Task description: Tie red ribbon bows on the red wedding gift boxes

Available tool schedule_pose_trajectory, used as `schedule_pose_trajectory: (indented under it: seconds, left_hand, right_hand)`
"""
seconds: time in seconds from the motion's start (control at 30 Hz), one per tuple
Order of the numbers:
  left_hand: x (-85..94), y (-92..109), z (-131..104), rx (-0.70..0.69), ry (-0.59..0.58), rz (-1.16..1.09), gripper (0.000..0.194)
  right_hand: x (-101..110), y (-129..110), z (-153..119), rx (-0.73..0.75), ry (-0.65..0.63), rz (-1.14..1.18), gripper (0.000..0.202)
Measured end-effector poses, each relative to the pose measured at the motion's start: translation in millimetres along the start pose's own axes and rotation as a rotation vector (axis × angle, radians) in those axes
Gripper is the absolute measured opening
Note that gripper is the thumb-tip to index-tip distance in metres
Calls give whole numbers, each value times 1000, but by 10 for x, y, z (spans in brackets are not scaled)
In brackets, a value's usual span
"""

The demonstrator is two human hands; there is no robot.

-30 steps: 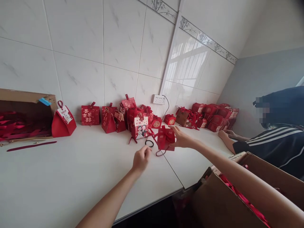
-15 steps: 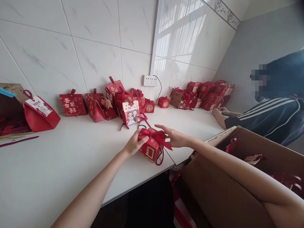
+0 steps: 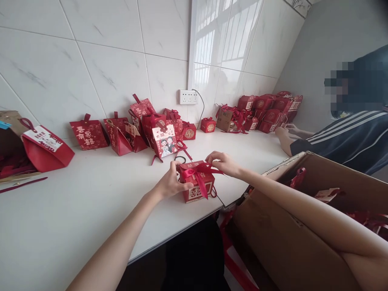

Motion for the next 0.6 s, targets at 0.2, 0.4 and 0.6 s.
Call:
schedule_pose_trajectory:
  seconds: [0.2, 0.4, 0.6]
  left_hand:
    - [40, 72, -39, -85, 150, 176, 81]
    - [50, 279, -121, -223, 146, 78, 48]
    - [83, 406, -149, -269, 206, 276, 22]
  right_hand:
    - [-103, 32, -36, -87, -121, 155, 31]
    - [-168, -126, -60, -9, -309, 90, 31]
    - [-150, -279, -134, -72, -568, 136, 30]
Point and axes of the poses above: each hand's wrist, its own z-axis towards the middle knuckle, its own x-axis out of the back of the hand, y = z × x, the point moved 6 cm from there along z, towards the middle knuckle, and after that the axes turned 10 degrees about x, right-handed, at the moved point
